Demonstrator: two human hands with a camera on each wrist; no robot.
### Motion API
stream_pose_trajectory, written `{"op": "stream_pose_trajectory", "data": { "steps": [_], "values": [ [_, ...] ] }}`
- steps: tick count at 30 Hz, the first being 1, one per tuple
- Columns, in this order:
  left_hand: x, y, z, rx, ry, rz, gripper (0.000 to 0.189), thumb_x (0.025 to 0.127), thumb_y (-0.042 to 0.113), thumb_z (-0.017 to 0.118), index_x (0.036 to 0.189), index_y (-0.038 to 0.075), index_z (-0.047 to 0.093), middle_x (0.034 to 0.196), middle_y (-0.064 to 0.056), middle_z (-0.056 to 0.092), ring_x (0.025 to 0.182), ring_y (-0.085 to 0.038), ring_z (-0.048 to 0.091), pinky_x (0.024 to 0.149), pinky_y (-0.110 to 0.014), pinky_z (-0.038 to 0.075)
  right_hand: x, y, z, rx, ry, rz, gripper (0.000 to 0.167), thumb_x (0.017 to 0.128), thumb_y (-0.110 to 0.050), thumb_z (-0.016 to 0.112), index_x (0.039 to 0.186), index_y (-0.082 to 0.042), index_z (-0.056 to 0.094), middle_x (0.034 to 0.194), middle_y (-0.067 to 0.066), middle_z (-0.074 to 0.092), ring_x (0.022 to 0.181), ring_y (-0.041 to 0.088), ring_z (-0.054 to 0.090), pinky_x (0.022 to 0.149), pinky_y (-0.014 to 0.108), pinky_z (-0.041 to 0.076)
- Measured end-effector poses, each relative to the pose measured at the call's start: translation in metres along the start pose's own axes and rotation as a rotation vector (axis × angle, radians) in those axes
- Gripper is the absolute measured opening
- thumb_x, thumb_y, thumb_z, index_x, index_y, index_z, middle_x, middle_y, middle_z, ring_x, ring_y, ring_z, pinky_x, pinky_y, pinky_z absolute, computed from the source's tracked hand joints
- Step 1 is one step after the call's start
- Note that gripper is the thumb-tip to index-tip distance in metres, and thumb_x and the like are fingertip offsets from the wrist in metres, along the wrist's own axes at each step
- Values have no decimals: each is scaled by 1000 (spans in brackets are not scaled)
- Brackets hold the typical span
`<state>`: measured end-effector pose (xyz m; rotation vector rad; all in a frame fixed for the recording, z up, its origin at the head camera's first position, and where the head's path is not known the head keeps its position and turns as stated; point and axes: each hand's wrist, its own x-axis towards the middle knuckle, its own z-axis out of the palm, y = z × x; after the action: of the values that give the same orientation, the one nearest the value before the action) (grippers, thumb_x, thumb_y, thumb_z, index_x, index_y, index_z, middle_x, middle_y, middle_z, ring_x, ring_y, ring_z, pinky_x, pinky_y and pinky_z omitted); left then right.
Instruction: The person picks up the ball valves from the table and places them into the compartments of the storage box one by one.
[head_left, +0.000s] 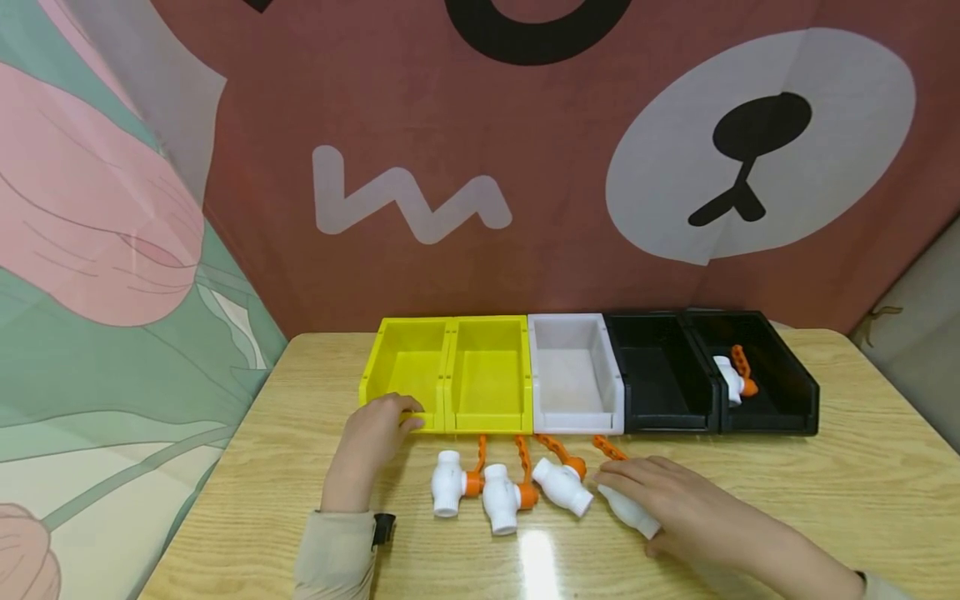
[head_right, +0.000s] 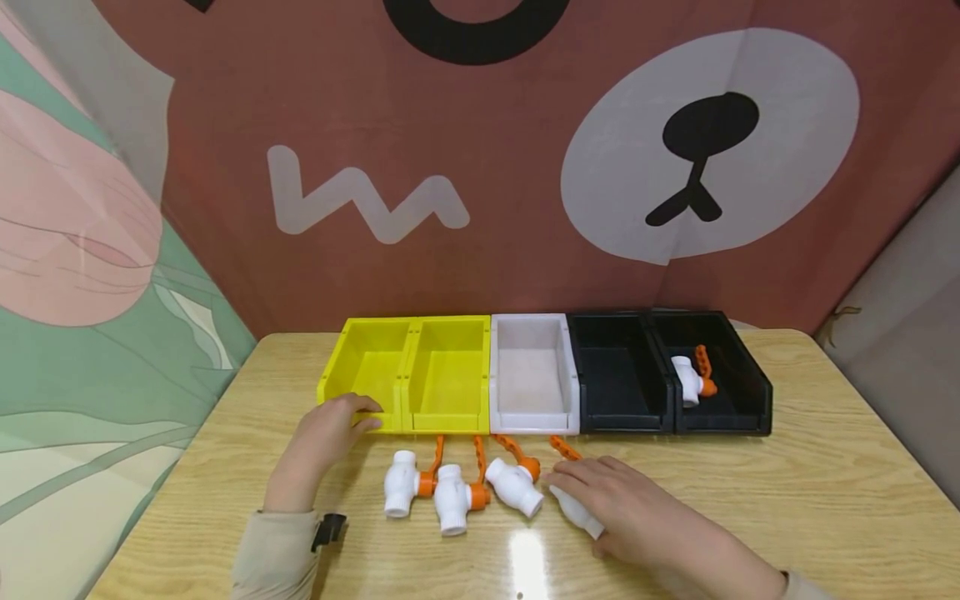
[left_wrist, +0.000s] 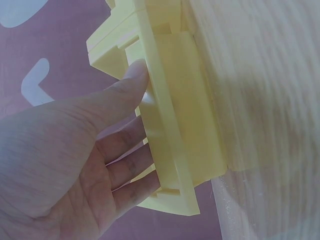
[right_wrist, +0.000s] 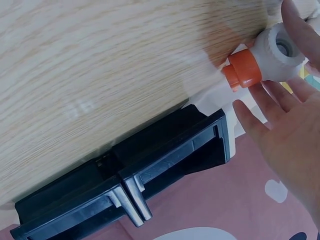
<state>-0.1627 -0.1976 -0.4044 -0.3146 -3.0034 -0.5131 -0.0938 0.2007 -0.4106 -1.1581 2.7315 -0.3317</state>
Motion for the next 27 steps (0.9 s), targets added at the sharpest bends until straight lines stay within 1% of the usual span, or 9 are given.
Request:
{"op": "stream_pose_trajectory", "data": {
  "steps": [7,12,16,19,22,27],
  "values": [
    [0,0,1,-2,-1,-1,17,89,20,75,104,10,76,98,-6,70,88,-27,68,74,-42,57,2,-1,-3,-25,10,-23,87,63,-18,94,141,-11,54,135,2,56,125,28,51,101,55,44],
    [-1,0,1,-3,-3,2,18,89,20,74,104,10,76,99,-6,71,89,-27,68,75,-42,57,3,-2,-4,-20,-8,-21,86,63,-20,94,139,-12,55,133,1,56,122,28,53,99,54,45],
    [-1,0,0,-3,0,3,18,89,20,74,104,10,76,99,-6,71,89,-27,68,74,-41,57,3,-3,-5,-21,-26,-9,86,64,-23,94,140,-12,54,133,4,56,122,30,53,99,54,45],
    [-1,0,0,-3,2,3,17,89,19,74,104,10,76,98,-6,71,88,-26,68,74,-41,57,2,-5,-6,-31,-20,-8,85,64,-24,93,139,-11,55,132,5,56,122,30,53,100,55,45],
    [-1,0,0,-3,3,3,17,89,19,74,103,9,76,98,-6,71,87,-26,68,73,-41,57,1,-6,-6,-35,-16,-11,85,63,-24,94,138,-11,56,130,3,57,119,29,54,99,53,46],
    [-1,-1,0,-7,5,5,16,89,18,74,103,9,76,98,-6,71,87,-26,68,73,-41,57,-1,-8,-8,-13,-53,11,84,63,-24,94,137,-13,56,130,1,56,117,26,54,98,52,46]
  ]
}}
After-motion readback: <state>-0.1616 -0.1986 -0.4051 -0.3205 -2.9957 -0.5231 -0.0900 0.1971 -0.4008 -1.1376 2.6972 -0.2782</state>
